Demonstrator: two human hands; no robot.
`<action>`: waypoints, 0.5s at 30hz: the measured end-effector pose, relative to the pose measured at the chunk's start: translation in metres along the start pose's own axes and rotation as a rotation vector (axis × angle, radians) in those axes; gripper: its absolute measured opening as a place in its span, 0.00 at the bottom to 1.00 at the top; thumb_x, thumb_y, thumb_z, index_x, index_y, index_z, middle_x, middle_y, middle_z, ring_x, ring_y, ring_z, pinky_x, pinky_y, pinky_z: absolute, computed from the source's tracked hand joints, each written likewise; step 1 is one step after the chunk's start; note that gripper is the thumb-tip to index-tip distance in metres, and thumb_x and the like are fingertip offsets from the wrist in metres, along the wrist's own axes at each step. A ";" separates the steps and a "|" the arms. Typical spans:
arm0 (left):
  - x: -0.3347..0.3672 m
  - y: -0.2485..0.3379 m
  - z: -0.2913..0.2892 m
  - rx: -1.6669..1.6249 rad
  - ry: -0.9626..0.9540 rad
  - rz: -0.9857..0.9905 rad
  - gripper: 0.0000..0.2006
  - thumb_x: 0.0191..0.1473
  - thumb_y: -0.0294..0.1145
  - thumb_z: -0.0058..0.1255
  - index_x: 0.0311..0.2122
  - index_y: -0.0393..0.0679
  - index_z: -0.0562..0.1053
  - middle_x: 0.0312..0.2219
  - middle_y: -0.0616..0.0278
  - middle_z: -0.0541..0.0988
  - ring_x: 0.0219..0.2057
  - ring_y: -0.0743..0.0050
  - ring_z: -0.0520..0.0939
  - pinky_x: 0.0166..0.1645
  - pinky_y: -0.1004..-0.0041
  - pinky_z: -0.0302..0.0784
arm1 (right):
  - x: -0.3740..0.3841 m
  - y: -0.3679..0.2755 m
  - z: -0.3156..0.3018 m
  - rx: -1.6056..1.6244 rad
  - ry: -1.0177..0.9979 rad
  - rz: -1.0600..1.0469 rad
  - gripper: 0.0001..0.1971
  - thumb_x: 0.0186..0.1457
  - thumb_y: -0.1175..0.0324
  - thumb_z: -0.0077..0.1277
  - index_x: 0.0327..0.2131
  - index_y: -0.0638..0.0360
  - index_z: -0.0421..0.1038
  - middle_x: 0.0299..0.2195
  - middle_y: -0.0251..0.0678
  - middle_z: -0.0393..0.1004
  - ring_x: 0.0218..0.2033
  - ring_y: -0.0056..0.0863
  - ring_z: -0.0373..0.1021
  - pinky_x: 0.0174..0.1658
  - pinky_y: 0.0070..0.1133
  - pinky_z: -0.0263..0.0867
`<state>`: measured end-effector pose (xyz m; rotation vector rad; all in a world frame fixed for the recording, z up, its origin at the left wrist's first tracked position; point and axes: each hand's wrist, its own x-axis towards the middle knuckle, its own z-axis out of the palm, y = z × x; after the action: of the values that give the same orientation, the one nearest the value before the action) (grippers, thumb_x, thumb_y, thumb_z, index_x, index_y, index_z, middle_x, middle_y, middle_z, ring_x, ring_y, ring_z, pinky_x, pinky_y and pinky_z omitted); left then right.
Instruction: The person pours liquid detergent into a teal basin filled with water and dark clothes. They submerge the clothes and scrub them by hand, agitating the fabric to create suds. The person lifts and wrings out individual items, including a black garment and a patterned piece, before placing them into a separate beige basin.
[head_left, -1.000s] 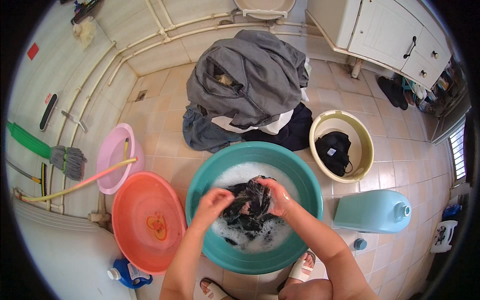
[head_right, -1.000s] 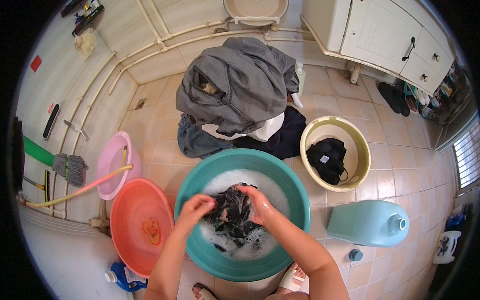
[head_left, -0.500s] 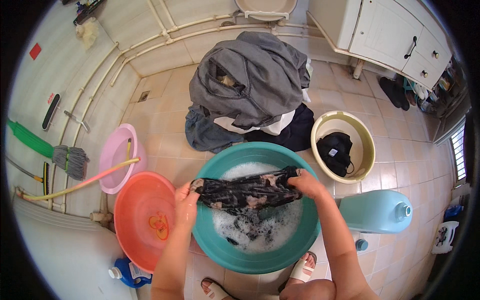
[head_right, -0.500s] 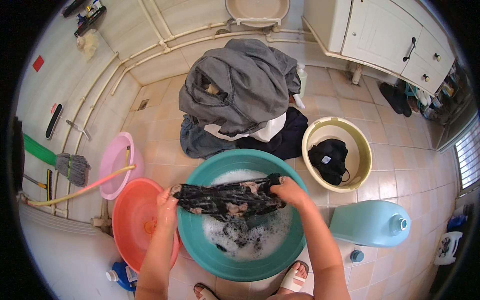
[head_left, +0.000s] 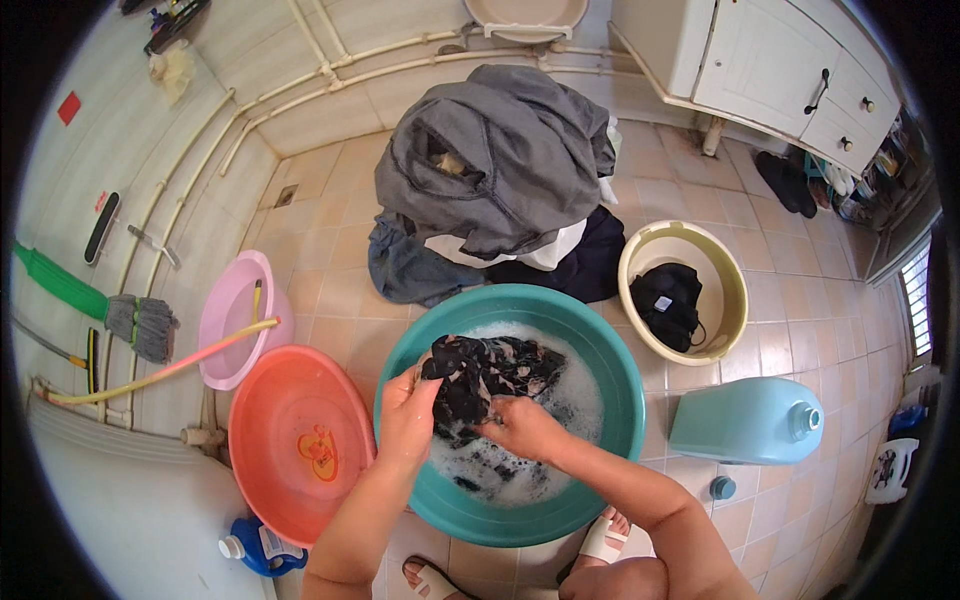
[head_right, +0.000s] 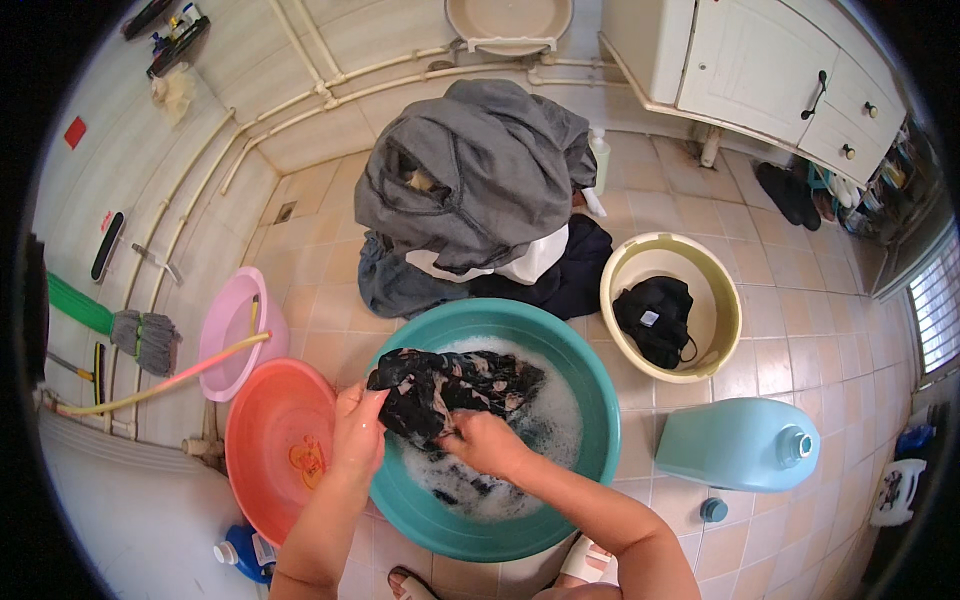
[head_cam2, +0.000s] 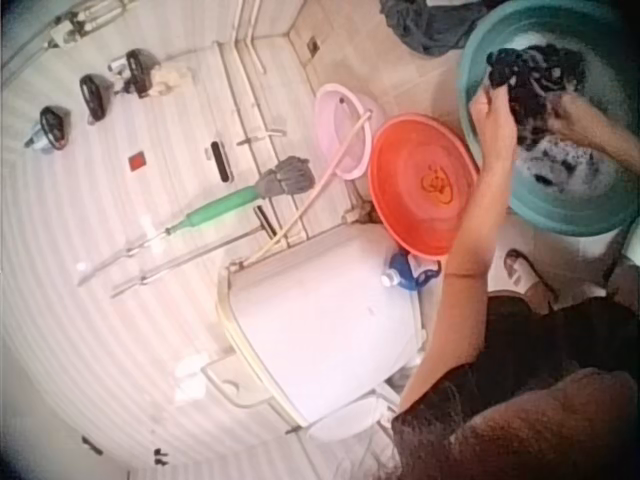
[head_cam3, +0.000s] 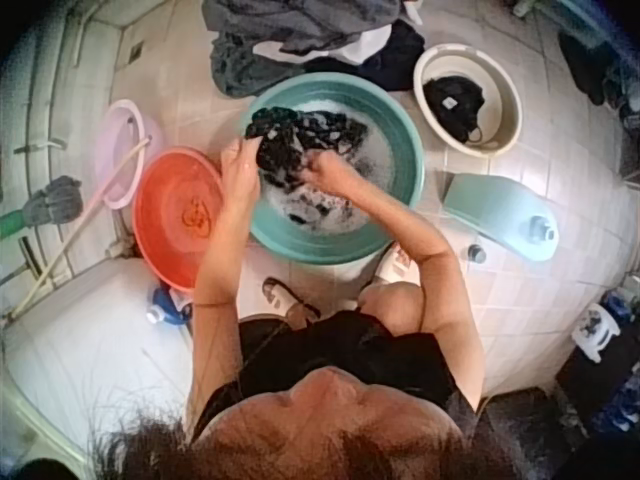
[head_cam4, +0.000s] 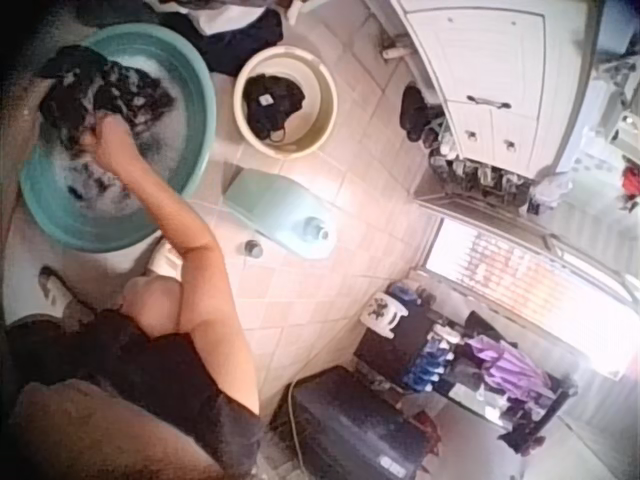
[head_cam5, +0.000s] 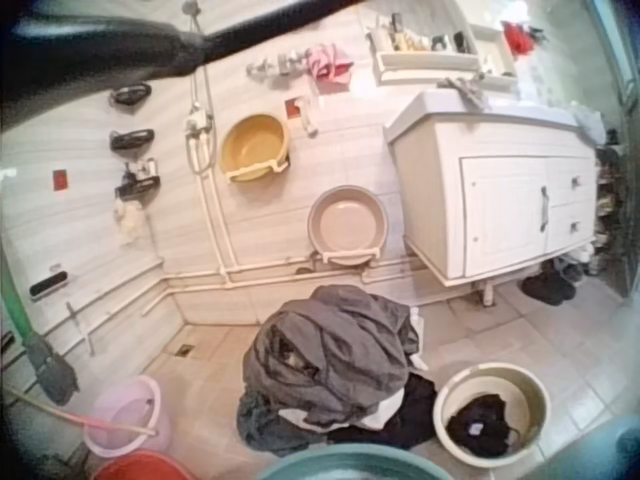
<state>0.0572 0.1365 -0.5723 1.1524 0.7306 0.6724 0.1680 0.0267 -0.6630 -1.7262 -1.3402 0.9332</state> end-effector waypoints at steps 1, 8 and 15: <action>0.002 0.000 -0.003 0.048 0.014 -0.007 0.11 0.54 0.29 0.45 0.39 0.35 0.73 0.32 0.66 0.77 0.32 0.82 0.75 0.39 0.80 0.69 | -0.001 0.003 -0.003 0.045 0.040 0.050 0.17 0.49 0.59 0.50 0.36 0.64 0.70 0.27 0.52 0.71 0.31 0.46 0.70 0.35 0.31 0.65; 0.019 0.003 -0.055 0.125 0.104 -0.129 0.06 0.49 0.23 0.46 0.31 0.36 0.74 0.27 0.66 0.77 0.26 0.84 0.75 0.31 0.81 0.70 | -0.010 0.008 -0.053 0.162 0.282 0.036 0.10 0.52 0.68 0.44 0.35 0.64 0.70 0.24 0.48 0.69 0.26 0.40 0.67 0.31 0.28 0.62; 0.030 0.016 -0.084 0.265 0.130 -0.275 0.06 0.46 0.26 0.54 0.30 0.35 0.75 0.23 0.65 0.78 0.22 0.82 0.76 0.28 0.81 0.71 | -0.023 0.045 -0.074 0.588 0.514 0.065 0.12 0.53 0.70 0.44 0.39 0.67 0.70 0.31 0.29 0.72 0.31 0.17 0.65 0.39 0.17 0.62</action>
<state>0.0063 0.2111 -0.5819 1.2262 1.0918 0.4293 0.2480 -0.0124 -0.6668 -1.4122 -0.5988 0.7465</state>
